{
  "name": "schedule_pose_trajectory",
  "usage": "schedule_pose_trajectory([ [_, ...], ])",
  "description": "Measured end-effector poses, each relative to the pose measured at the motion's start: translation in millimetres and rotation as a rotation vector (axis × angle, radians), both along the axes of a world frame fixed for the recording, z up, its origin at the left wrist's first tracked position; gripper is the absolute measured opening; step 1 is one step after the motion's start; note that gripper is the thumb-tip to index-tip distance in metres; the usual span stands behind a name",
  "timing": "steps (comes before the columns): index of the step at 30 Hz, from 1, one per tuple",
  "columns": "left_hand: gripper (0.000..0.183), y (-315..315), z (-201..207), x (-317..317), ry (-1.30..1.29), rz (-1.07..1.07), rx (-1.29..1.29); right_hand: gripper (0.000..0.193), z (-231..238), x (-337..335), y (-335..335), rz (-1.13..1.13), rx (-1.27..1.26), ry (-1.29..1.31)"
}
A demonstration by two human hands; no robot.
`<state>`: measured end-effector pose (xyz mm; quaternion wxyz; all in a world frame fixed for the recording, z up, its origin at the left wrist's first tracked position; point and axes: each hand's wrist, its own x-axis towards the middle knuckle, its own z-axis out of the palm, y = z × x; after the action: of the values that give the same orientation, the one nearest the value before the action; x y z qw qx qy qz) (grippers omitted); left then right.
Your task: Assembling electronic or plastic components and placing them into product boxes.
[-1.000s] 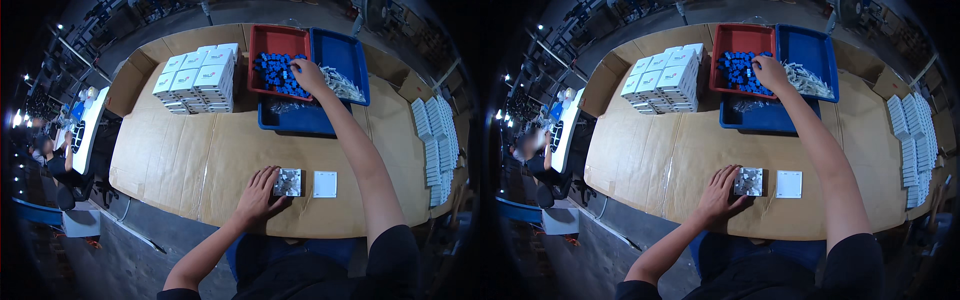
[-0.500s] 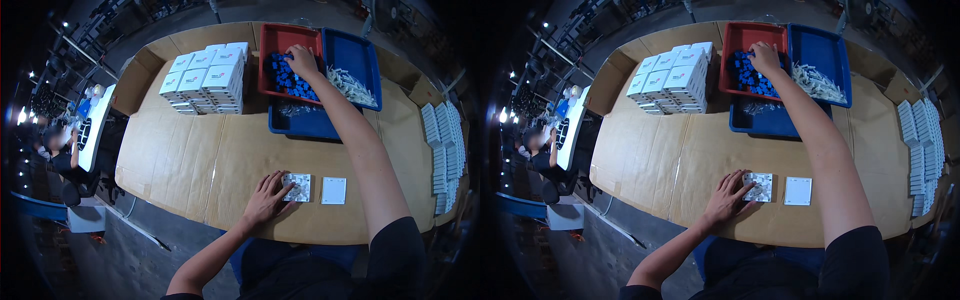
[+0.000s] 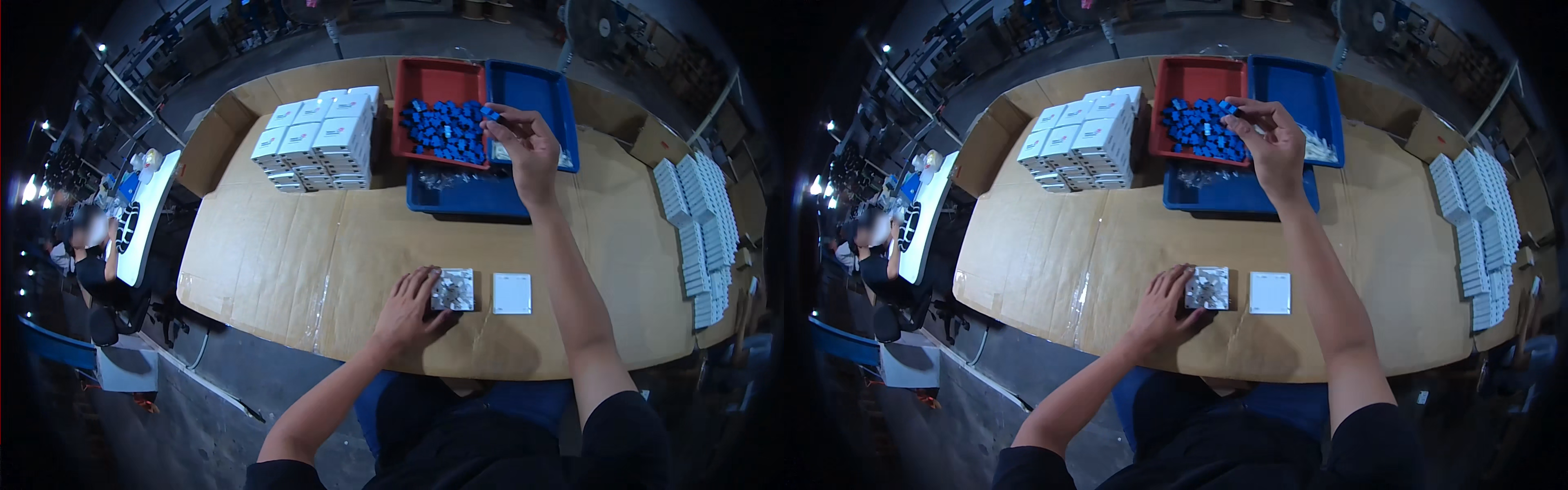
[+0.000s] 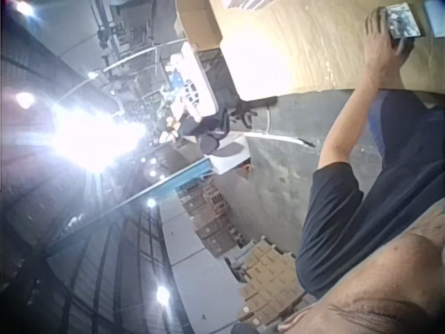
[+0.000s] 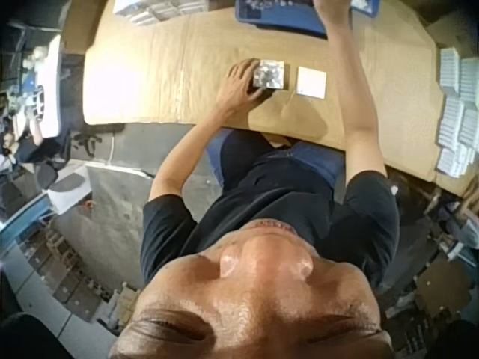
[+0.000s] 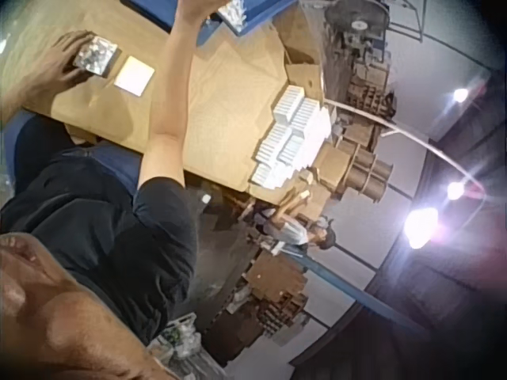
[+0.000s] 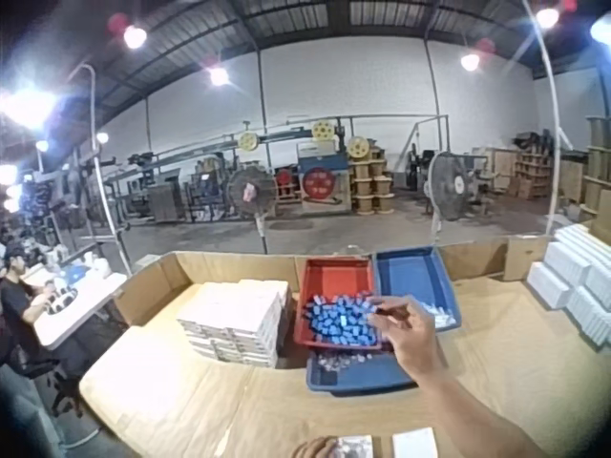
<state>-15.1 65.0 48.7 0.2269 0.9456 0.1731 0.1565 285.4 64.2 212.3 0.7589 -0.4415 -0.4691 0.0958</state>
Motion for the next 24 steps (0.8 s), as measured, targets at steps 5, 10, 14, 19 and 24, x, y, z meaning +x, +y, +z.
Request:
schedule_pose_trajectory([
  [5,0.081,1,-1,-3,-0.067,-0.010,0.041,0.004,7,-42,-75,0.437,0.116,0.513],
  [10,0.086,1,-13,-2,-0.044,0.007,0.053,0.009,-28,-53,-106,0.435,0.020,0.604],
  [14,0.094,0,-10,2,-0.090,0.149,-0.072,0.016,-77,-62,-115,0.369,-0.187,0.595],
  [19,0.097,0,-10,1,-0.026,0.134,0.055,0.031,-141,-81,-119,0.312,-0.491,0.657],
  [24,0.094,-1,-13,-3,-0.043,0.131,0.014,0.031,-165,-95,-113,0.431,-0.527,0.766],
])
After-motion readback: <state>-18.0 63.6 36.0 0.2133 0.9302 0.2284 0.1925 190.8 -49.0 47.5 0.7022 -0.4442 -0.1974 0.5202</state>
